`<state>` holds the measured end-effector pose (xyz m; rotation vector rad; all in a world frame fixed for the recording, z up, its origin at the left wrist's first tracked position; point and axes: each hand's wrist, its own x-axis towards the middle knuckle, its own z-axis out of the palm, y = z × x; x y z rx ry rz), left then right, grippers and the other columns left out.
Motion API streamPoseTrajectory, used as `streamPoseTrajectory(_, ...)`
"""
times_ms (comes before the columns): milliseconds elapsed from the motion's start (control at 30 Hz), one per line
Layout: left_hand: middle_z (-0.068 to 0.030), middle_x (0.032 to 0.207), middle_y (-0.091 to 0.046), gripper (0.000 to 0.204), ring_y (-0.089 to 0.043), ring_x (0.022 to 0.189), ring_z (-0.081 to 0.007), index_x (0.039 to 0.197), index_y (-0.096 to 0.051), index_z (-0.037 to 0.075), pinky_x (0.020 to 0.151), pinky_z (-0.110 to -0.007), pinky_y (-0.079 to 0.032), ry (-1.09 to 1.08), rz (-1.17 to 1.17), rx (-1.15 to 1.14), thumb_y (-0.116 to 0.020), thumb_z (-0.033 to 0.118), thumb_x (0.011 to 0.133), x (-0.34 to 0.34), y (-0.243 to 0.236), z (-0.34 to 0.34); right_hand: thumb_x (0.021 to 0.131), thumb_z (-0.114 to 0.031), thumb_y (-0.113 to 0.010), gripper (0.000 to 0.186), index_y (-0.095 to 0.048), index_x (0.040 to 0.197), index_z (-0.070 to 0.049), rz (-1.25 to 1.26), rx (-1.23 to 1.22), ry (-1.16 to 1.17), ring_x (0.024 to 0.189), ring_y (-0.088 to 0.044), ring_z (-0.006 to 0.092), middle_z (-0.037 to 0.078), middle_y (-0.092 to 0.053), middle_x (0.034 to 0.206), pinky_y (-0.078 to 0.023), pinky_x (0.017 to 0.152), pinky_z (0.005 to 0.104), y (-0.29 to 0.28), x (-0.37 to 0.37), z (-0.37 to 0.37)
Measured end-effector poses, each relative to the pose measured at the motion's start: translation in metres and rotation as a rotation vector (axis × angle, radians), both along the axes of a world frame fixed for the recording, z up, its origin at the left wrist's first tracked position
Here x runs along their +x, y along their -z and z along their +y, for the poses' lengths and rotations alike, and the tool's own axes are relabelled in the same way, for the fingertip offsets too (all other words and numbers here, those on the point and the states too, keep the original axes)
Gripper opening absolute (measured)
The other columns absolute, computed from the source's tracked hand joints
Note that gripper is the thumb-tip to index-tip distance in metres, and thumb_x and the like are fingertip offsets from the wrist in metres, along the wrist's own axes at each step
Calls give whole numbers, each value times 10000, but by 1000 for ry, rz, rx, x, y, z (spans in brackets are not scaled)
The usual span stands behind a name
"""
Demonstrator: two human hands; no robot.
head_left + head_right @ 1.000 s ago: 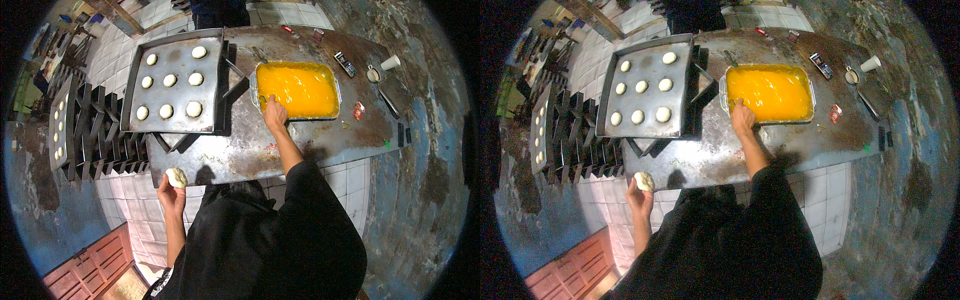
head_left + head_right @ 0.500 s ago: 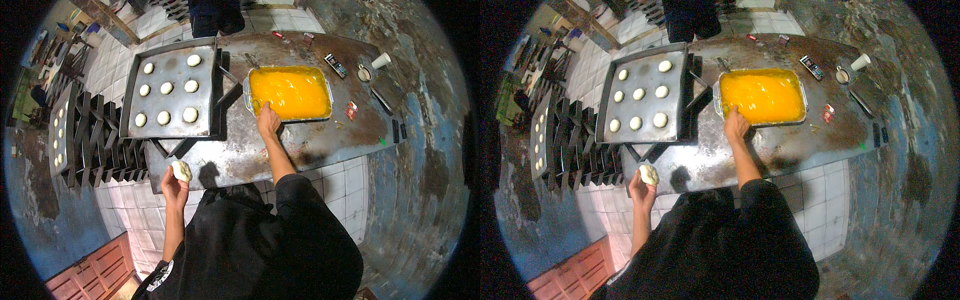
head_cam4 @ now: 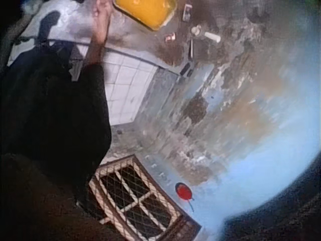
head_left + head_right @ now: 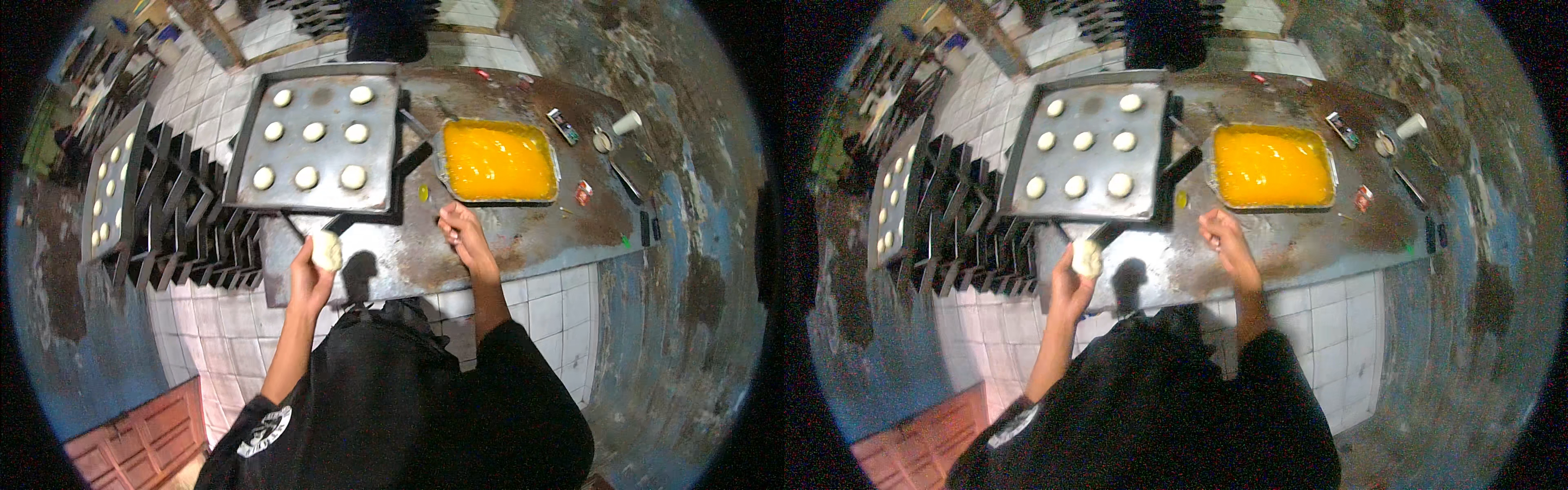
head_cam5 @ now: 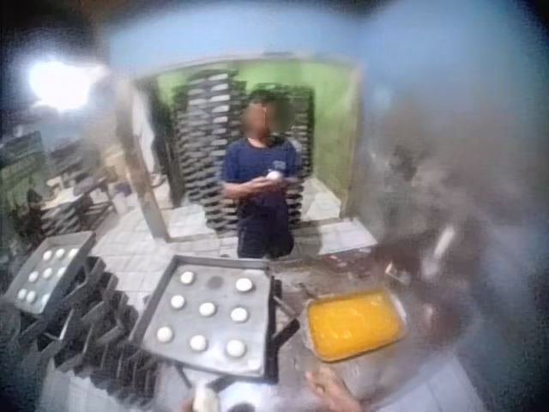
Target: The person prepares buns by dipping pieces of dough into a yellow liquid and placing them onto metal trays.
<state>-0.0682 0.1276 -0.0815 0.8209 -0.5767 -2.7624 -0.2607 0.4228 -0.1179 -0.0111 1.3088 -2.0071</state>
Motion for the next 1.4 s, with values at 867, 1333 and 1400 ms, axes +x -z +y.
streamPoseTrajectory(867, -165, 1240, -686, 514, -673, 1130, -308, 1268, -580, 15, 990, -457, -530, 216, 144, 210, -483, 472, 1053, 61, -8, -92, 1053, -246, -571, 388, -567, 1385, -45, 272, 96, -17, 1265, -580, 236, 110, -643, 1314, -461, 1068, 409, -35, 194, -244)
streamPoseTrajectory(1333, -93, 1229, -584, 671, -592, 1159, -182, 1427, -581, 34, 924, -296, -532, 456, 67, -1112, -702, -84, 777, 111, -58, -133, 860, -182, -784, 710, -471, 1486, -61, 1255, 503, -348, 1108, -662, 410, 238, -631, 1307, -541, 938, 416, -125, 194, -247)
streamPoseTrajectory(1400, -88, 1209, -610, 645, -604, 1143, -177, 1390, -619, 33, 920, -294, -528, 417, 77, -1102, -750, -67, 767, 116, -74, -132, 858, -173, -791, 498, -646, 1312, -28, 1174, 528, -273, 1021, -712, 350, 205, -703, 1193, -561, 889, 384, -131, 197, -251)
